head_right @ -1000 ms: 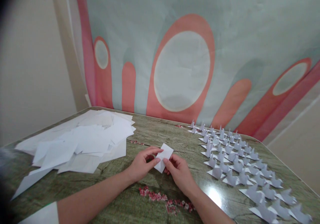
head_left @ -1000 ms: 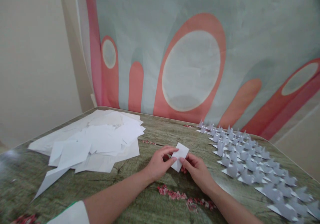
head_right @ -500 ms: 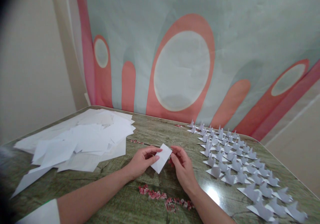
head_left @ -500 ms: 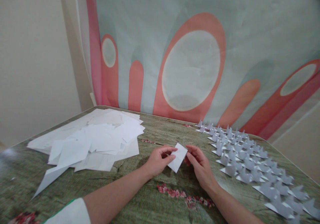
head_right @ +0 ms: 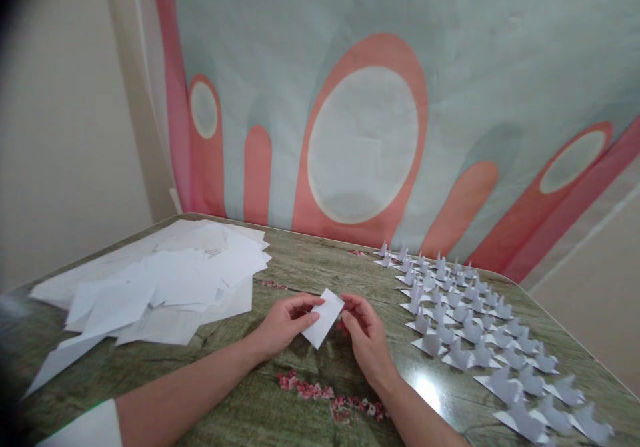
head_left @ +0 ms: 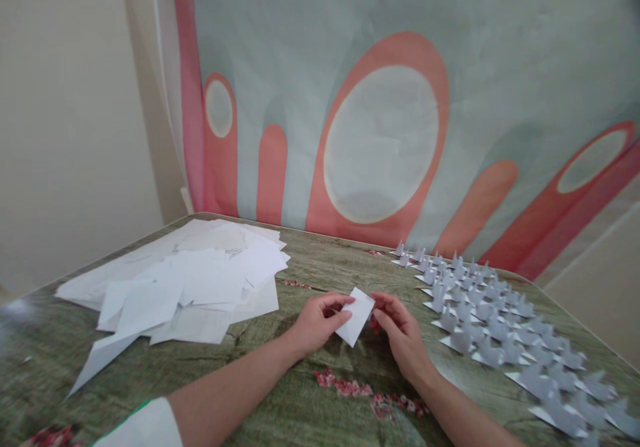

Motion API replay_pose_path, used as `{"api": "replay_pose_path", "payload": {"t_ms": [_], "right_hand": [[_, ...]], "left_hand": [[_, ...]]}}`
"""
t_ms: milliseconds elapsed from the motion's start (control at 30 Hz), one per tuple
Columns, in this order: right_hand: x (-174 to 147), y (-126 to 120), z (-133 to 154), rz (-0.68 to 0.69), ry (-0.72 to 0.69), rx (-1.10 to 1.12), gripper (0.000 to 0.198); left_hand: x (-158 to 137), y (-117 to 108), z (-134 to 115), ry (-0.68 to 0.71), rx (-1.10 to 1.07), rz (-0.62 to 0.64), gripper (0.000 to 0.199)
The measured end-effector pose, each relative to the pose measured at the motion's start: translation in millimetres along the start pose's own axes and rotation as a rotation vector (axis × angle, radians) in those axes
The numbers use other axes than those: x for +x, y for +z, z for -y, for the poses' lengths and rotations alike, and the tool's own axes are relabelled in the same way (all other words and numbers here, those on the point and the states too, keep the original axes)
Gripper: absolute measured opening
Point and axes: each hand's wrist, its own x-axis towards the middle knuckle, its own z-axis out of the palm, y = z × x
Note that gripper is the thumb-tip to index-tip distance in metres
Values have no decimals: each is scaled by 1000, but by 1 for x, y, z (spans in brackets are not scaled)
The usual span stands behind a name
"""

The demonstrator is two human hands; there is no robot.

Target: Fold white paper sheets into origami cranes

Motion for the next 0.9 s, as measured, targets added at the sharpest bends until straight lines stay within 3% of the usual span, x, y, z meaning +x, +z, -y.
{"api": "replay_pose_path", "payload": {"t_ms": [567,900], "right_hand": [[-1,-2,-3,-76,25,18,25],[1,1,2,-46,28,20,25]], "left_hand": [[0,0,2,20,3,14,30],[0,0,1,15,3,19,31]]}}
